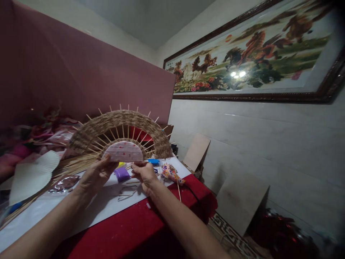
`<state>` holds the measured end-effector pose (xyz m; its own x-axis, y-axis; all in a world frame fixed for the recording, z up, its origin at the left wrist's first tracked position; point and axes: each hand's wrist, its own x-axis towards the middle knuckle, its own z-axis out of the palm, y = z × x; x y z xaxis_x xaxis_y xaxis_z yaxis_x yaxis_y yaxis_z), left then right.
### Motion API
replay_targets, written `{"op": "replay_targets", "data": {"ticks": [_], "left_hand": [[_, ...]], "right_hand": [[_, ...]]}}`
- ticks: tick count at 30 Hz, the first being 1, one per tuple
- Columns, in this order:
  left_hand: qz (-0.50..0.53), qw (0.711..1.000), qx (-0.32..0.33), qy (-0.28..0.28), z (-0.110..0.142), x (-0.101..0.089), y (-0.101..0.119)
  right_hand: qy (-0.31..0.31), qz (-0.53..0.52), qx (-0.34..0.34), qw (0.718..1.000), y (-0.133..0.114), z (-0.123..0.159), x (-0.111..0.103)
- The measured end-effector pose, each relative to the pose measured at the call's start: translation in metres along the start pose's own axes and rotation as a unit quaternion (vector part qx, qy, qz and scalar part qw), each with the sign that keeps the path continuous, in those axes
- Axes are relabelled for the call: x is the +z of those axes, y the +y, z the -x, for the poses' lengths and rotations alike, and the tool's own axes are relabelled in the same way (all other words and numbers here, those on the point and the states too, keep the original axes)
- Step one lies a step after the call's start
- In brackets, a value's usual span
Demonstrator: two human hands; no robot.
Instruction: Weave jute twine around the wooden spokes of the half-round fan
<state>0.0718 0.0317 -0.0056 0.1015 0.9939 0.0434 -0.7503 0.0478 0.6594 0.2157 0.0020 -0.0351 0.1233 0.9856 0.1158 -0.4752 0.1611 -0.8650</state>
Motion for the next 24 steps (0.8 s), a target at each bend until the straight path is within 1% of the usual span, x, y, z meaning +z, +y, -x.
{"op": "replay_targets", "data": {"ticks": [3, 5, 6, 7, 8, 9, 10, 11, 12, 13, 14, 15, 18, 20, 24], "left_hand": [[0.014, 1.0, 0.006, 0.014, -0.001, -0.001, 0.005], [0.019, 1.0, 0.008, 0.015, -0.002, -0.003, 0.007], [0.022, 1.0, 0.008, 0.014, -0.002, -0.004, 0.007], [0.024, 1.0, 0.007, 0.013, -0.003, -0.005, 0.008], [0.026, 1.0, 0.006, 0.011, -0.004, -0.006, 0.008], [0.029, 1.0, 0.004, 0.01, -0.005, -0.007, 0.008], [0.031, 0.999, 0.004, 0.009, -0.006, -0.008, 0.008], [0.034, 0.999, 0.004, 0.009, -0.007, -0.009, 0.008], [0.037, 0.999, 0.003, 0.009, -0.008, -0.01, 0.008], [0.039, 0.999, 0.002, 0.009, -0.008, -0.01, 0.008], [0.04, 0.999, 0.001, 0.01, -0.009, -0.011, 0.008], [0.041, 0.999, -0.001, 0.012, -0.009, -0.011, 0.008], [0.043, 0.999, -0.005, 0.017, -0.01, -0.013, 0.008], [0.045, 0.999, -0.003, 0.02, -0.011, -0.014, 0.009], [0.048, 0.999, 0.001, 0.024, -0.013, -0.015, 0.01]], "right_hand": [[-0.031, 0.04, 0.049, 0.998, -0.018, 0.018, -0.006], [-0.044, 0.093, 0.053, 0.993, -0.04, 0.038, -0.018], [-0.037, 0.21, 0.014, 0.977, -0.052, 0.05, -0.028], [0.001, 0.342, -0.054, 0.938, -0.062, 0.062, -0.039], [0.054, 0.459, -0.134, 0.877, -0.071, 0.073, -0.052], [0.098, 0.548, -0.186, 0.81, -0.077, 0.084, -0.065], [0.139, 0.612, -0.2, 0.753, -0.081, 0.092, -0.078], [0.166, 0.656, -0.188, 0.712, -0.081, 0.099, -0.091], [0.18, 0.685, -0.161, 0.688, -0.078, 0.103, -0.102], [0.183, 0.703, -0.134, 0.674, -0.074, 0.106, -0.112], [0.191, 0.711, -0.118, 0.667, -0.068, 0.106, -0.12], [0.195, 0.71, -0.109, 0.667, -0.063, 0.105, -0.126], [0.206, 0.683, -0.129, 0.689, -0.052, 0.1, -0.132], [0.202, 0.667, -0.149, 0.702, -0.051, 0.097, -0.13], [0.171, 0.658, -0.189, 0.709, -0.055, 0.096, -0.114]]}}
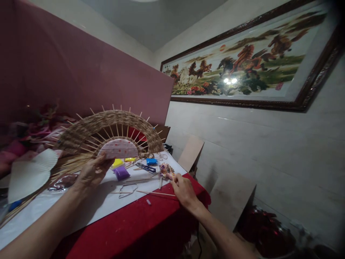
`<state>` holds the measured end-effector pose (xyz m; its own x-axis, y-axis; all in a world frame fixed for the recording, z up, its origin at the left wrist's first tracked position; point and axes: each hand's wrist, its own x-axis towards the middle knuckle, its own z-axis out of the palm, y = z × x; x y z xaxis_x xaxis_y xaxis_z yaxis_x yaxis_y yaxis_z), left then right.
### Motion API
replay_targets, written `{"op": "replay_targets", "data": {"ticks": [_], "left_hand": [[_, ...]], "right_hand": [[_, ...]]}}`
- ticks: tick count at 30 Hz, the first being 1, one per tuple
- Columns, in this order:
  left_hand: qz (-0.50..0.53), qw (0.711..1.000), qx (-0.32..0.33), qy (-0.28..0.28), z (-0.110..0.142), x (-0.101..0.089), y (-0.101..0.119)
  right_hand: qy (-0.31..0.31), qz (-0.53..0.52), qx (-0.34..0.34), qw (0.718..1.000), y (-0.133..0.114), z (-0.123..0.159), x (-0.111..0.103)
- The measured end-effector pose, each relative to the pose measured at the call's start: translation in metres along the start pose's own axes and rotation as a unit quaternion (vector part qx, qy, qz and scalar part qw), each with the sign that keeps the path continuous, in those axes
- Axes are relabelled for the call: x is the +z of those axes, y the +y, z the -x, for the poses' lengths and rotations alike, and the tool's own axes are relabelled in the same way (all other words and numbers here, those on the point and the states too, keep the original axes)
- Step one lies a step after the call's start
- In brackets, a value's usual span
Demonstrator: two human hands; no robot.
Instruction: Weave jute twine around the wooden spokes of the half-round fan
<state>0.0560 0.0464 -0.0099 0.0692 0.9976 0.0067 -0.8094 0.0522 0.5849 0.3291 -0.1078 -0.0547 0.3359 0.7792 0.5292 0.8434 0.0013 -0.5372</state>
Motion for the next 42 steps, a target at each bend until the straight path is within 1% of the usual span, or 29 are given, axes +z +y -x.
{"op": "replay_targets", "data": {"ticks": [1, 3, 6, 8, 11, 14, 17, 20, 24, 26, 28, 31, 33, 35, 37, 40, 42], "left_hand": [[0.0, 1.0, 0.002, 0.001, 0.0, 0.0, 0.0], [0.001, 1.0, 0.008, 0.004, 0.0, -0.001, 0.002], [0.004, 1.0, 0.018, 0.011, 0.0, -0.001, 0.005], [0.009, 1.0, 0.024, 0.015, 0.0, -0.001, 0.008], [0.019, 0.999, 0.028, 0.021, -0.001, -0.002, 0.013], [0.028, 0.999, 0.029, 0.025, -0.003, -0.004, 0.015], [0.032, 0.999, 0.028, 0.03, -0.006, -0.006, 0.014], [0.03, 0.999, 0.028, 0.03, -0.007, -0.007, 0.013], [0.024, 0.999, 0.027, 0.021, -0.004, -0.005, 0.01], [0.023, 0.999, 0.028, 0.019, -0.002, -0.004, 0.009], [0.024, 0.999, 0.031, 0.02, -0.001, -0.004, 0.008], [0.021, 0.999, 0.032, 0.018, -0.002, -0.004, 0.007], [0.019, 0.999, 0.031, 0.014, -0.003, -0.005, 0.007], [0.018, 0.999, 0.032, 0.012, -0.005, -0.007, 0.007], [0.017, 0.999, 0.032, 0.012, -0.007, -0.009, 0.007], [0.015, 0.999, 0.033, 0.013, -0.009, -0.011, 0.007], [0.013, 0.999, 0.034, 0.013, -0.009, -0.012, 0.007]], "right_hand": [[0.0, -0.017, -0.009, 1.0, -0.005, -0.001, 0.0], [-0.014, -0.071, -0.002, 0.997, -0.016, -0.007, -0.002], [-0.034, -0.136, 0.046, 0.989, -0.025, -0.028, -0.01], [0.0, -0.108, 0.051, 0.993, -0.023, -0.049, -0.021], [0.051, -0.087, 0.076, 0.992, -0.007, -0.082, -0.039], [0.112, -0.053, 0.1, 0.987, 0.017, -0.104, -0.053], [0.149, -0.001, 0.129, 0.98, 0.043, -0.112, -0.062], [0.151, 0.069, 0.172, 0.971, 0.07, -0.11, -0.068], [0.095, 0.163, 0.215, 0.958, 0.098, -0.101, -0.072], [0.067, 0.203, 0.222, 0.951, 0.102, -0.098, -0.071], [0.052, 0.233, 0.208, 0.949, 0.097, -0.095, -0.067], [0.029, 0.25, 0.152, 0.956, 0.077, -0.091, -0.059], [-0.003, 0.246, 0.114, 0.962, 0.061, -0.088, -0.053], [-0.055, 0.23, 0.071, 0.969, 0.05, -0.084, -0.046], [-0.117, 0.206, 0.029, 0.971, 0.044, -0.079, -0.037], [-0.221, 0.183, -0.043, 0.957, 0.042, -0.069, -0.024], [-0.246, 0.192, -0.07, 0.947, 0.041, -0.061, -0.017]]}}
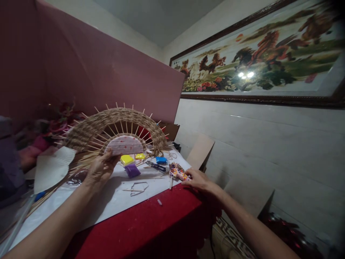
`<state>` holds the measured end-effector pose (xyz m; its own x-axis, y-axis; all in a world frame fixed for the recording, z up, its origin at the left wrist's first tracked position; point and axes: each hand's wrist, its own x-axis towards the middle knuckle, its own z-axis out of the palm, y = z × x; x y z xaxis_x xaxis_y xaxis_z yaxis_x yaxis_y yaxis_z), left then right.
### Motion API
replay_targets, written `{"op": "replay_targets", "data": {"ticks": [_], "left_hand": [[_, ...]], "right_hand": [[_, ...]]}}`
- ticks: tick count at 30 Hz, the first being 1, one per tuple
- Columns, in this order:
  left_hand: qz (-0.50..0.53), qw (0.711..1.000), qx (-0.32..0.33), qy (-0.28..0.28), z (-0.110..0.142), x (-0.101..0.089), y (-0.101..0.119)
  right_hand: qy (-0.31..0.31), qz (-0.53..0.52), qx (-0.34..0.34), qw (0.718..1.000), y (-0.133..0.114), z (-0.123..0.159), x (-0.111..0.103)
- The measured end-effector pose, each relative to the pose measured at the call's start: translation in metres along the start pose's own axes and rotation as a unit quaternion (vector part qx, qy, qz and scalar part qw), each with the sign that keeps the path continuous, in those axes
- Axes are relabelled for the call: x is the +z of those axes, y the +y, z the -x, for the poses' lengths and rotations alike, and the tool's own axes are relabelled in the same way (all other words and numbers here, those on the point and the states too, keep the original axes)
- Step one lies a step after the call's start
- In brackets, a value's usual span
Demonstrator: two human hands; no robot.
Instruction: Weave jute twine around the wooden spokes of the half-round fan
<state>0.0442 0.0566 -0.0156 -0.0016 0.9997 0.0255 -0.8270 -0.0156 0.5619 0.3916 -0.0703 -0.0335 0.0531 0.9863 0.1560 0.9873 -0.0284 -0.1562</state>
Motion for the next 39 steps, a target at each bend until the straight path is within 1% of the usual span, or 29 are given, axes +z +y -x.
{"op": "replay_targets", "data": {"ticks": [3, 6, 11, 18, 22, 25, 27, 29, 30, 31, 33, 35, 37, 39], "left_hand": [[-0.003, 1.0, 0.002, 0.002, -0.001, 0.0, 0.001], [-0.003, 1.0, 0.005, 0.007, -0.001, 0.001, 0.002], [-0.007, 1.0, 0.001, 0.006, 0.001, 0.003, 0.002], [-0.003, 1.0, 0.009, 0.008, 0.001, 0.002, 0.002], [-0.004, 1.0, 0.005, 0.014, 0.001, 0.002, 0.001], [-0.006, 1.0, -0.001, 0.017, 0.002, 0.002, 0.001], [-0.007, 1.0, -0.005, 0.019, 0.002, 0.002, 0.0], [-0.007, 1.0, -0.008, 0.022, 0.003, 0.002, 0.0], [-0.007, 1.0, -0.008, 0.023, 0.003, 0.002, 0.0], [-0.007, 1.0, -0.009, 0.023, 0.003, 0.001, 0.0], [-0.008, 1.0, -0.009, 0.021, 0.003, 0.001, 0.0], [-0.011, 1.0, -0.01, 0.019, 0.003, 0.001, -0.001], [-0.013, 1.0, -0.01, 0.018, 0.004, 0.001, -0.001], [-0.014, 1.0, -0.012, 0.016, 0.005, 0.001, -0.001]], "right_hand": [[0.019, 0.013, 0.015, 1.0, -0.005, 0.004, 0.006], [0.036, 0.005, 0.027, 0.999, -0.004, 0.006, 0.005], [0.05, -0.005, 0.054, 0.997, 0.01, 0.002, 0.004], [0.066, 0.01, 0.09, 0.994, 0.03, 0.002, 0.006], [0.056, 0.002, 0.082, 0.995, 0.04, 0.005, 0.007], [0.045, -0.004, 0.068, 0.997, 0.042, 0.004, 0.003], [0.063, 0.013, 0.063, 0.996, 0.036, 0.003, -0.002], [0.111, 0.042, 0.042, 0.992, 0.023, 0.0, -0.008], [0.136, 0.054, 0.016, 0.989, 0.014, -0.001, -0.011], [0.145, 0.059, -0.017, 0.988, 0.004, -0.002, -0.013], [0.13, 0.063, -0.086, 0.986, -0.016, -0.005, -0.014], [0.107, 0.072, -0.129, 0.983, -0.036, -0.008, -0.012], [0.109, 0.042, -0.153, 0.981, -0.055, -0.013, -0.009], [0.135, -0.059, -0.159, 0.976, -0.076, -0.019, -0.004]]}}
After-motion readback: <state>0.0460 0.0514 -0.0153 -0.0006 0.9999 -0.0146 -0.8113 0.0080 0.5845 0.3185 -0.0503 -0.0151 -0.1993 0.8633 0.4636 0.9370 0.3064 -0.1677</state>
